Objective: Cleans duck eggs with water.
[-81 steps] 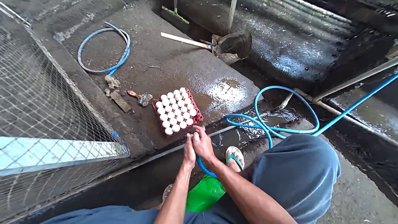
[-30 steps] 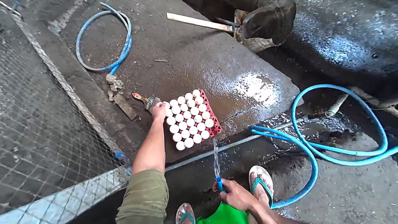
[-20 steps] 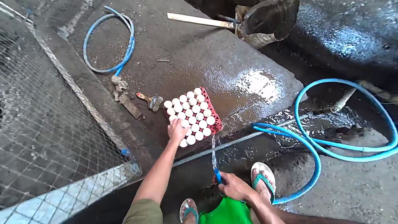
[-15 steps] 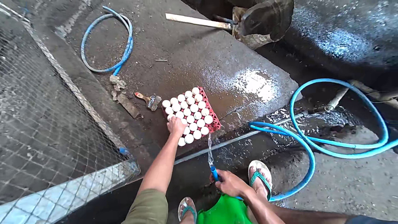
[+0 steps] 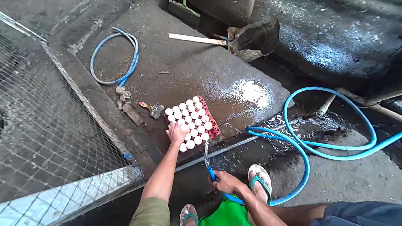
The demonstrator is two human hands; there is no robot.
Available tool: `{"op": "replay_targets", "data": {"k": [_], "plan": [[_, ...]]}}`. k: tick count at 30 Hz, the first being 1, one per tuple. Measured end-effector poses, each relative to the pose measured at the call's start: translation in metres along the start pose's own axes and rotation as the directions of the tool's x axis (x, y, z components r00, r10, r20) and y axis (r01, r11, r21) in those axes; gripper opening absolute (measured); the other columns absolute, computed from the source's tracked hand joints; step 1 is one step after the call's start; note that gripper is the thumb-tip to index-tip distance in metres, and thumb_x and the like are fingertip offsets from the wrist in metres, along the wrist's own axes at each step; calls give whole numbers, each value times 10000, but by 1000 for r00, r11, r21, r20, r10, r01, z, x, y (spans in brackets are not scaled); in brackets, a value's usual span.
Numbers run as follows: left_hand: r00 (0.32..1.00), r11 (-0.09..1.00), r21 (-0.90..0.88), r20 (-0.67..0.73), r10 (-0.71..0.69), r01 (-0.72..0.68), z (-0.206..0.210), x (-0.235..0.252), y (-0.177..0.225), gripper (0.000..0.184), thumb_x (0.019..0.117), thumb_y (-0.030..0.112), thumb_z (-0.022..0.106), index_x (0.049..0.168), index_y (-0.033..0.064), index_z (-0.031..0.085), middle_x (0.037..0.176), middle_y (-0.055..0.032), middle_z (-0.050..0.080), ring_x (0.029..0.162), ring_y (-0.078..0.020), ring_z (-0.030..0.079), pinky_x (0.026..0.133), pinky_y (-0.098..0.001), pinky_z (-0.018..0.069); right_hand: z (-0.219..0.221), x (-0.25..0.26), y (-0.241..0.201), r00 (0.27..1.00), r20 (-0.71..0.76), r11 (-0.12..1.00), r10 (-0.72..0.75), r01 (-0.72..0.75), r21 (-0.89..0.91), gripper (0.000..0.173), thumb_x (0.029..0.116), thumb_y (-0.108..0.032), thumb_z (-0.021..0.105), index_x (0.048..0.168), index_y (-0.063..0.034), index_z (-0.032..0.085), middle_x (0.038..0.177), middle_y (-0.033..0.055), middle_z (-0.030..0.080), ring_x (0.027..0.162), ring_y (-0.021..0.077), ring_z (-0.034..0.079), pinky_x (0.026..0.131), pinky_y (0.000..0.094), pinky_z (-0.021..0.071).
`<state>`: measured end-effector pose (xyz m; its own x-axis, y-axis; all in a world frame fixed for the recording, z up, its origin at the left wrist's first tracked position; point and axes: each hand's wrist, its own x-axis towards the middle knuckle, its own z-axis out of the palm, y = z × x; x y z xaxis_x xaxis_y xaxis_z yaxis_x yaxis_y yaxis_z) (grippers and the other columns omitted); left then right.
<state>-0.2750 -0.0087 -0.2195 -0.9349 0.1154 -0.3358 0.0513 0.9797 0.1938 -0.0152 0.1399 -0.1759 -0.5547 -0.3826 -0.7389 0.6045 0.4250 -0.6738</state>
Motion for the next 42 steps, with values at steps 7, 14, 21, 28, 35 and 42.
{"op": "replay_targets", "data": {"k": [7, 14, 21, 28, 35, 42], "plan": [[989, 427, -894, 145, -7, 134, 23, -125, 19, 583, 918, 59, 630, 1414, -84, 359, 1172, -273, 609, 1001, -306, 665, 875, -453, 575, 6, 28, -4, 998, 57, 1000, 1, -1, -6, 384, 1019, -167, 560, 1391, -74, 563, 1243, 200, 650, 1115, 335, 638, 977, 563, 486], [954, -21, -954, 299, -5, 299, 24, -208, 39, 397, 1112, 252, 198, 1197, -21, 474, 758, -81, 625, 593, -168, 627, 600, -322, 579, -22, -9, -28, 967, -82, 947, 241, -252, -200, 570, 971, -224, 629, 1506, -89, 486, 1306, 262, 631, 1143, 417, 655, 975, 612, 513], [969, 175, -978, 146, 197, 112, 1, -251, 68, 525, 1095, 273, 229, 1440, -58, 445, 1394, -223, 526, 1196, -234, 562, 1035, -404, 469, 10, -28, -60, 628, -776, 797, -53, 495, 347, 488, 1093, -164, 236, 1421, 22, 546, 1406, 210, 589, 1297, 257, 563, 1102, 450, 433], [994, 32, -996, 82, 74, 80, -2, -272, 84, 493, 1130, 196, 208, 1440, -123, 420, 1458, -279, 482, 1347, -264, 487, 1163, -381, 357, 35, -51, -74, 588, -803, 870, -100, 442, 216, 448, 1053, -146, 348, 1401, 48, 553, 1496, 251, 496, 1419, 322, 454, 1177, 478, 362], [987, 218, -974, 91, 132, 60, -13, -277, 73, 465, 1117, 149, 247, 1383, -147, 489, 1425, -310, 515, 1349, -340, 497, 1163, -448, 355, 42, -55, -77, 596, -802, 869, -30, 411, 274, 470, 1089, -165, 262, 1410, 38, 539, 1404, 211, 582, 1299, 262, 553, 1095, 444, 430], [994, 260, -964, 77, 80, 53, -18, -290, 75, 473, 1116, 176, 261, 1383, -133, 499, 1405, -303, 536, 1338, -344, 514, 1152, -468, 373, 40, -58, -74, 636, -770, 835, -52, 450, 316, 503, 1096, -176, 206, 1427, 39, 519, 1459, 200, 539, 1349, 242, 515, 1128, 406, 406]]}}
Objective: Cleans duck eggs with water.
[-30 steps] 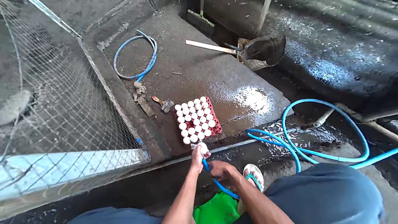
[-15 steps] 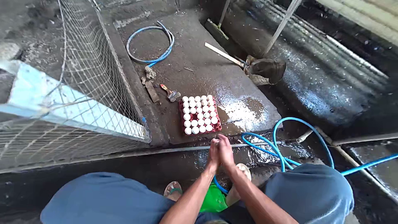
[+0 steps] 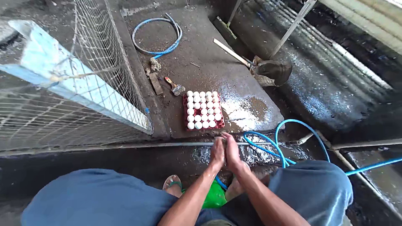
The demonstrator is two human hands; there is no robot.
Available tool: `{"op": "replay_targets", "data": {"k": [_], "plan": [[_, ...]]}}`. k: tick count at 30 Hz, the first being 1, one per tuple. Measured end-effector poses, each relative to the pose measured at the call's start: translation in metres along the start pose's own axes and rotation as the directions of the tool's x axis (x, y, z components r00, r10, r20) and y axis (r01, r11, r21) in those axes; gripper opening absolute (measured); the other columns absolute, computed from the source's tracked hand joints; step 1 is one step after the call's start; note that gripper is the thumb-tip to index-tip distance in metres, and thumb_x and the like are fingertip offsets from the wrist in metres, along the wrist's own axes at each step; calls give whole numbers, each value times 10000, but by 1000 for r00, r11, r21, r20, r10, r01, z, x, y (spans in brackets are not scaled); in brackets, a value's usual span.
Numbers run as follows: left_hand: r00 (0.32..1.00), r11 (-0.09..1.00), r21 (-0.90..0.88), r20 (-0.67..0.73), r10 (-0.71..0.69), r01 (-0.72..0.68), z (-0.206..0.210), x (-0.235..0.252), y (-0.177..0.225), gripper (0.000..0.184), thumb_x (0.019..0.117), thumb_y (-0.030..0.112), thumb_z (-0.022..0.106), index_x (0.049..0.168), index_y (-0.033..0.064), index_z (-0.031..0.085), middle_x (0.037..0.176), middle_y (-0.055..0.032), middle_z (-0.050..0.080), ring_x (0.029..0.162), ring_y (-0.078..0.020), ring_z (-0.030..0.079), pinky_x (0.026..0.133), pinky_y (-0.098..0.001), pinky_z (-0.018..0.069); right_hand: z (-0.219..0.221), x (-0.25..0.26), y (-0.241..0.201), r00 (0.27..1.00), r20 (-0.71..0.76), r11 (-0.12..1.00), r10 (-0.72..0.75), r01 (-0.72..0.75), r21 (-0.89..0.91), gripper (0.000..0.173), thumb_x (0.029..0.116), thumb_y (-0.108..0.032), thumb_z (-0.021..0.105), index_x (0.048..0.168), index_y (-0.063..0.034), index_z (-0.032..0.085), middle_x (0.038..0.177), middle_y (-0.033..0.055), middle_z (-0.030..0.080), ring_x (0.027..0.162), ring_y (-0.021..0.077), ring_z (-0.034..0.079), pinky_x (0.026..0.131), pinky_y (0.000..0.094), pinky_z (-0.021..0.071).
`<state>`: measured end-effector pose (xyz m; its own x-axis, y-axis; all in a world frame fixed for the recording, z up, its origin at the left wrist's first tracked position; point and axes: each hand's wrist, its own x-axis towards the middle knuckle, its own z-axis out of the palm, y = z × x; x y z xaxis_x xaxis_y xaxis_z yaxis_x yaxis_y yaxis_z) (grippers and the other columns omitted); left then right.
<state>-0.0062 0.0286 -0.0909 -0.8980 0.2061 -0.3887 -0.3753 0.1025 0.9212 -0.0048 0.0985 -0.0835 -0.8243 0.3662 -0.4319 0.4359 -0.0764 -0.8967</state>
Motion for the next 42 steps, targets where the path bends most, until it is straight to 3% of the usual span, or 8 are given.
{"op": "replay_targets", "data": {"k": [9, 11, 22, 26, 32, 35, 38, 42], "plan": [[993, 999, -37, 118, 29, -24, -10, 10, -18, 494, 1118, 208, 236, 1413, -95, 492, 1460, -259, 503, 1360, -285, 489, 1160, -428, 367, 5, 3, 15, 994, -77, 996, -80, 76, -51, 500, 1066, -165, 245, 1339, 59, 598, 1385, 223, 601, 1295, 268, 568, 1101, 446, 440], [994, 999, 43, 112, 4, -9, -8, 4, -3, 462, 1099, 246, 249, 1269, -36, 574, 1168, -160, 601, 1032, -189, 583, 854, -351, 495, 0, 18, 10, 988, -141, 997, 55, -47, 60, 435, 1092, -191, 295, 1371, 14, 559, 1337, 206, 589, 1204, 266, 574, 1014, 459, 467], [993, 1000, -12, 117, 5, -4, -14, 6, -5, 463, 1112, 135, 237, 1404, -142, 465, 1426, -284, 512, 1312, -255, 513, 1134, -352, 374, 9, -6, 9, 991, -78, 994, -108, 106, -28, 464, 1041, -121, 310, 1382, 48, 576, 1473, 226, 536, 1406, 300, 477, 1171, 466, 376], [958, 976, -121, 249, -145, 179, -9, 5, 0, 384, 1099, 326, 265, 1244, 90, 531, 823, -10, 540, 530, -57, 437, 449, -217, 378, -11, 39, 3, 967, -1, 923, 256, -244, 297, 361, 1105, -233, 376, 1375, -35, 508, 1127, 148, 606, 939, 217, 614, 819, 404, 533], [984, 978, -167, 145, -104, 127, -9, 10, -1, 474, 1132, 263, 238, 1453, -3, 465, 1346, -156, 580, 1145, -156, 586, 991, -337, 488, -1, 7, 8, 977, -62, 976, -206, 201, -83, 450, 1026, -136, 342, 1323, 43, 628, 1465, 226, 549, 1410, 297, 484, 1168, 468, 387], [988, 989, -15, 58, -147, 148, -4, 7, -4, 464, 1116, 330, 271, 1178, 43, 630, 907, -63, 604, 699, -111, 540, 590, -292, 457, -3, 19, 7, 991, -135, 999, 9, -2, 50, 383, 1062, -148, 382, 1361, 0, 570, 1290, 194, 619, 1168, 260, 592, 975, 469, 487], [996, 996, -44, 46, -71, 73, -7, 6, 1, 471, 1126, 198, 256, 1351, -93, 551, 1304, -239, 609, 1188, -243, 590, 1051, -400, 452, 5, 3, 4, 991, -104, 996, -85, 87, 8, 427, 1045, -143, 364, 1368, 32, 581, 1399, 211, 593, 1323, 269, 546, 1111, 457, 429], [991, 990, -48, 20, -131, 131, -3, 6, 1, 442, 1115, 304, 276, 1105, 27, 620, 841, -54, 576, 668, -108, 529, 581, -288, 457, 0, 19, 5, 990, -136, 988, 43, -22, 150, 404, 1057, -158, 391, 1411, -10, 518, 1335, 208, 579, 1182, 266, 575, 973, 466, 484]]}}
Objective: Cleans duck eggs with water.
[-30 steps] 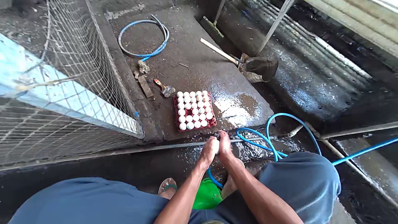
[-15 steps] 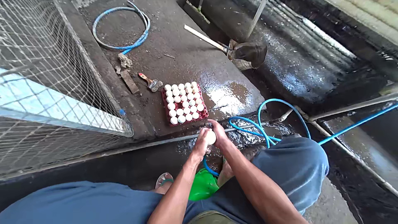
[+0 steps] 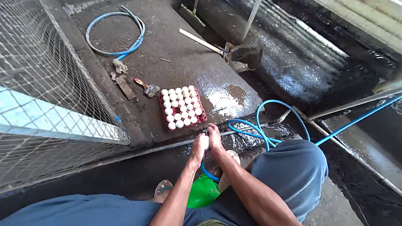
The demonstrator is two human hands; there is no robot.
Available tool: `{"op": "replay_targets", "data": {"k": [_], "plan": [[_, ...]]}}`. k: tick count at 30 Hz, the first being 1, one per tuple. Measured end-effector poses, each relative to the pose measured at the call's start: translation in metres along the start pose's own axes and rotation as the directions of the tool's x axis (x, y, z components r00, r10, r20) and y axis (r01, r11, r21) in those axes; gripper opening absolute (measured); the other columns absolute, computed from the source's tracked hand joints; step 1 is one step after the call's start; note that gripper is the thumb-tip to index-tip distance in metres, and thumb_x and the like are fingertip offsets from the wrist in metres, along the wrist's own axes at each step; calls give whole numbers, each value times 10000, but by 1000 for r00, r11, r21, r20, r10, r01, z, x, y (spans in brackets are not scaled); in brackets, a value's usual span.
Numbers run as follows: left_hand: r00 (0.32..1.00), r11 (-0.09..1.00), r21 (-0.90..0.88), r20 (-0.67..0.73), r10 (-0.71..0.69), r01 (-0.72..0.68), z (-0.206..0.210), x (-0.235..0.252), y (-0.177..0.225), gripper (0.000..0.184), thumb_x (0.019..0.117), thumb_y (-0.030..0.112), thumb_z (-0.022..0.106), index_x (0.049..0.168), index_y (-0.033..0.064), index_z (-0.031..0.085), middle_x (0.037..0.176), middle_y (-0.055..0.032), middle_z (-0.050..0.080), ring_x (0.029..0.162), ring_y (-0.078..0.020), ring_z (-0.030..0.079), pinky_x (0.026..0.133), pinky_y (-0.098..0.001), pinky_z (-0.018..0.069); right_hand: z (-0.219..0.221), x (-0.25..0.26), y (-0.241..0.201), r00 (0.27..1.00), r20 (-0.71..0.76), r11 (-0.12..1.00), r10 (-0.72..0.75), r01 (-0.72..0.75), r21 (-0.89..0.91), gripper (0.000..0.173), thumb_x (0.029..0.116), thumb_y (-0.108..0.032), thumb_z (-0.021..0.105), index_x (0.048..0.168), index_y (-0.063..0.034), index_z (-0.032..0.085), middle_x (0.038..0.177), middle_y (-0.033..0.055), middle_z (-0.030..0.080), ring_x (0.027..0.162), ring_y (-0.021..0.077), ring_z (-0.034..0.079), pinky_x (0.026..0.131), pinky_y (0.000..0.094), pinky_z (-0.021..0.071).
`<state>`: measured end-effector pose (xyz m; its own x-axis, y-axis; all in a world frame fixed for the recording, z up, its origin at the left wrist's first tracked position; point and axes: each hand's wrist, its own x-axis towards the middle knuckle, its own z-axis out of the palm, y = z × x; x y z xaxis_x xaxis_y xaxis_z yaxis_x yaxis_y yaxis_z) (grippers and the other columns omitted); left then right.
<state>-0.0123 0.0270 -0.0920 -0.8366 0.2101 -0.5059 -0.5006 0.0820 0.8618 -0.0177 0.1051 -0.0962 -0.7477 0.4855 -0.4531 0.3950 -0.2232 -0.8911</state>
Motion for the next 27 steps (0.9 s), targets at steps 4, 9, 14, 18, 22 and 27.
{"op": "replay_targets", "data": {"k": [4, 9, 14, 18, 22, 27], "plan": [[999, 999, -52, 34, 4, -2, -7, -4, -2, 469, 1128, 234, 229, 1306, -36, 568, 1149, -143, 632, 1021, -145, 593, 926, -335, 489, 4, -22, 5, 993, 16, 987, -118, 119, -104, 461, 1027, -153, 384, 1426, 8, 549, 1463, 215, 548, 1369, 280, 517, 1129, 473, 421], [984, 987, -130, 168, -67, 90, -14, 3, -5, 288, 1083, 292, 359, 1108, 108, 580, 778, 2, 549, 503, -52, 443, 423, -208, 366, 1, 3, -1, 929, 114, 892, 351, -369, 261, 402, 1105, -290, 303, 1204, -41, 602, 933, 119, 645, 775, 211, 630, 683, 402, 539], [984, 983, -130, 110, 143, -128, -9, 8, -5, 427, 1120, 205, 237, 1374, -51, 467, 1260, -143, 573, 1098, -119, 572, 972, -295, 485, 4, -23, -1, 982, 63, 977, -178, 185, -111, 472, 1048, -141, 291, 1372, 39, 583, 1420, 223, 572, 1341, 274, 533, 1129, 451, 423], [984, 984, 18, 15, 175, -176, -4, 5, -7, 424, 1080, 202, 274, 1200, -50, 594, 1081, -131, 617, 942, -137, 589, 842, -313, 503, 3, -3, 2, 999, 39, 1000, 2, -2, -3, 420, 1094, -194, 318, 1368, 17, 556, 1287, 193, 619, 1166, 250, 599, 994, 448, 491], [983, 982, 49, 11, 184, -184, -7, 2, -6, 423, 1095, 147, 268, 1213, -94, 593, 1156, -178, 624, 1078, -169, 586, 977, -343, 470, 5, -17, 4, 996, 56, 998, -64, 65, -26, 459, 1054, -156, 316, 1372, 38, 584, 1350, 215, 614, 1245, 264, 584, 1056, 453, 461], [983, 985, 47, -70, 172, -169, -1, 3, 0, 424, 1092, 97, 261, 1165, -151, 597, 1120, -224, 631, 1051, -187, 583, 980, -343, 453, 10, -28, 1, 991, 7, 988, -131, 131, -77, 461, 1033, -153, 343, 1400, 17, 566, 1382, 202, 604, 1271, 253, 577, 1072, 451, 453]]}}
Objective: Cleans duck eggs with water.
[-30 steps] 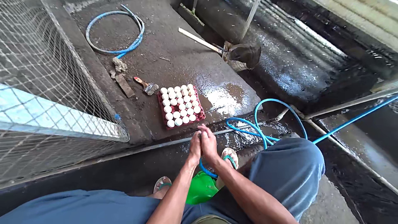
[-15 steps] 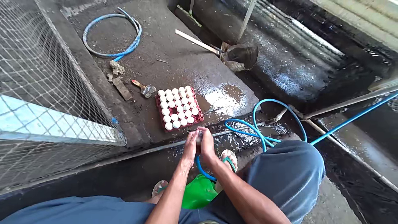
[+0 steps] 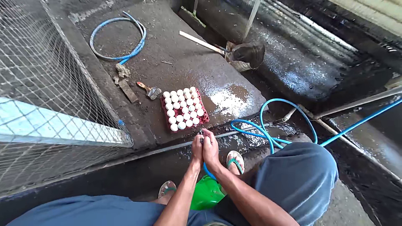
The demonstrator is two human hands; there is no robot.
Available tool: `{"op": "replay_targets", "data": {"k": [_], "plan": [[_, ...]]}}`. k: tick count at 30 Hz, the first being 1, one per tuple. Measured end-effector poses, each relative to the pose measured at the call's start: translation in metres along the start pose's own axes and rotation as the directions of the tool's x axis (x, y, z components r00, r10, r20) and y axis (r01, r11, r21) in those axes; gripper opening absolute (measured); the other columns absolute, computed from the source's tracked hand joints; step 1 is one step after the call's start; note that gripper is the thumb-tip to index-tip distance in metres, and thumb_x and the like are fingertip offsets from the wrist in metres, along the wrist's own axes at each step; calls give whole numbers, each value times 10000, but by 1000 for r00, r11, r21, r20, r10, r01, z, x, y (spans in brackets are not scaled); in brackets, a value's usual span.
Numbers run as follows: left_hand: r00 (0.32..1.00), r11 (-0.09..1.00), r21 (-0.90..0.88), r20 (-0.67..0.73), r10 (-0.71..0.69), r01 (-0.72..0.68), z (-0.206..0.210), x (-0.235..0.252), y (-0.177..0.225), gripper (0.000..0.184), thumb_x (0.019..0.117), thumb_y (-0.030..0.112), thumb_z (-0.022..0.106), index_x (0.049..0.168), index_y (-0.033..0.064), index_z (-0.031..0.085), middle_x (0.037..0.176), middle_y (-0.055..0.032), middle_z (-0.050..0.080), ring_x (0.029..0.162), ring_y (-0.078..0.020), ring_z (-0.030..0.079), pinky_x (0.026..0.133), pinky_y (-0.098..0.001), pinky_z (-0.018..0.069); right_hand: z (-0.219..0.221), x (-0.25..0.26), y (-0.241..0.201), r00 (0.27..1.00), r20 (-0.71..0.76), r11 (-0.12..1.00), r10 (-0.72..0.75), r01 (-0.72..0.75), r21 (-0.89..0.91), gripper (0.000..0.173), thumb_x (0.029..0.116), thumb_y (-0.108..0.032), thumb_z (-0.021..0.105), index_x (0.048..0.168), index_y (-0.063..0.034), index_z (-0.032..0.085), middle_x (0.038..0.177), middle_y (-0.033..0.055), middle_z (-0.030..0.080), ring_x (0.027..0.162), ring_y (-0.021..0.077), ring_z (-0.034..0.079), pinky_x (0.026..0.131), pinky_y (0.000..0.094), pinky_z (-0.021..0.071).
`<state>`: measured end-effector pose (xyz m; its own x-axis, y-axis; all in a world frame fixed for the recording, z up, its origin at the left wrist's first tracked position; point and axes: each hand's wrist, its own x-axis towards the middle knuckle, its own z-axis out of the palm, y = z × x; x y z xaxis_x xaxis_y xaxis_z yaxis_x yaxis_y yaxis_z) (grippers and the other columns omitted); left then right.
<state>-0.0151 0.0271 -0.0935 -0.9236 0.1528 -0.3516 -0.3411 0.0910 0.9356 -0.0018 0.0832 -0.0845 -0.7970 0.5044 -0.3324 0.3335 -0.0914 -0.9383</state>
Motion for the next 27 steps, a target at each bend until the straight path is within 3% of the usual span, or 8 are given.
{"op": "replay_targets", "data": {"k": [5, 7, 10, 13, 17, 23, 25, 27], "plan": [[992, 996, -78, 121, -29, 38, -3, 4, -6, 337, 1036, 230, 377, 1264, -1, 468, 966, -68, 560, 732, -92, 551, 595, -275, 474, -7, 37, -2, 909, 118, 865, 399, -416, 280, 376, 1104, -266, 331, 1265, -31, 578, 1030, 132, 645, 886, 217, 634, 769, 416, 537], [991, 993, -106, 120, 63, -50, -4, 5, -9, 406, 1068, 235, 407, 1369, -36, 390, 1161, -138, 582, 966, -110, 607, 821, -289, 533, -9, 28, -2, 968, 107, 953, 229, -245, 178, 490, 1115, -248, 203, 1362, -3, 549, 1244, 151, 651, 1091, 201, 631, 925, 393, 517], [977, 984, -62, 123, 176, -169, -4, 5, -10, 450, 1092, 163, 274, 1370, -140, 456, 1384, -254, 519, 1294, -198, 499, 1131, -318, 381, -7, 22, 0, 997, 64, 997, -44, 49, -67, 493, 1032, -140, 280, 1361, 18, 613, 1412, 198, 597, 1346, 257, 541, 1135, 444, 414], [987, 991, 20, 98, 129, -131, 2, 0, -14, 467, 1078, 203, 237, 1212, -88, 577, 1153, -173, 601, 1059, -173, 585, 944, -343, 489, -12, 33, 6, 985, 8, 978, 172, -172, 120, 405, 1082, -160, 332, 1406, -3, 517, 1310, 191, 591, 1137, 240, 595, 957, 430, 497], [990, 987, 87, 72, 125, -131, -1, 6, -18, 472, 1065, 130, 248, 1236, -149, 588, 1288, -265, 595, 1218, -252, 557, 1092, -367, 404, -6, 12, 0, 999, 10, 999, 45, -45, 23, 460, 1031, -111, 335, 1409, 32, 556, 1446, 179, 578, 1336, 217, 550, 1116, 406, 429], [994, 993, 70, 45, 95, -98, 4, 0, -11, 439, 1089, 112, 253, 1242, -153, 568, 1247, -263, 604, 1183, -243, 569, 1076, -375, 423, -5, 9, 4, 999, 18, 999, 47, -47, 3, 467, 1049, -147, 325, 1450, 13, 503, 1513, 217, 486, 1408, 287, 467, 1158, 471, 390], [996, 998, 45, 85, 28, -32, -1, 2, -14, 462, 1099, 173, 231, 1223, -95, 587, 1156, -190, 627, 1060, -184, 594, 971, -346, 478, -6, 18, 7, 996, 19, 995, 92, -92, 24, 443, 1039, -144, 371, 1417, 3, 550, 1423, 212, 570, 1323, 283, 540, 1087, 484, 442], [990, 999, 33, 134, -46, 42, -4, 6, -16, 459, 1071, 275, 219, 1098, 28, 606, 869, -37, 589, 691, -85, 540, 603, -266, 471, -11, 40, 10, 948, 95, 931, 302, -315, 183, 408, 1075, -178, 388, 1443, -24, 474, 1301, 193, 594, 1148, 261, 595, 958, 464, 504]]}}
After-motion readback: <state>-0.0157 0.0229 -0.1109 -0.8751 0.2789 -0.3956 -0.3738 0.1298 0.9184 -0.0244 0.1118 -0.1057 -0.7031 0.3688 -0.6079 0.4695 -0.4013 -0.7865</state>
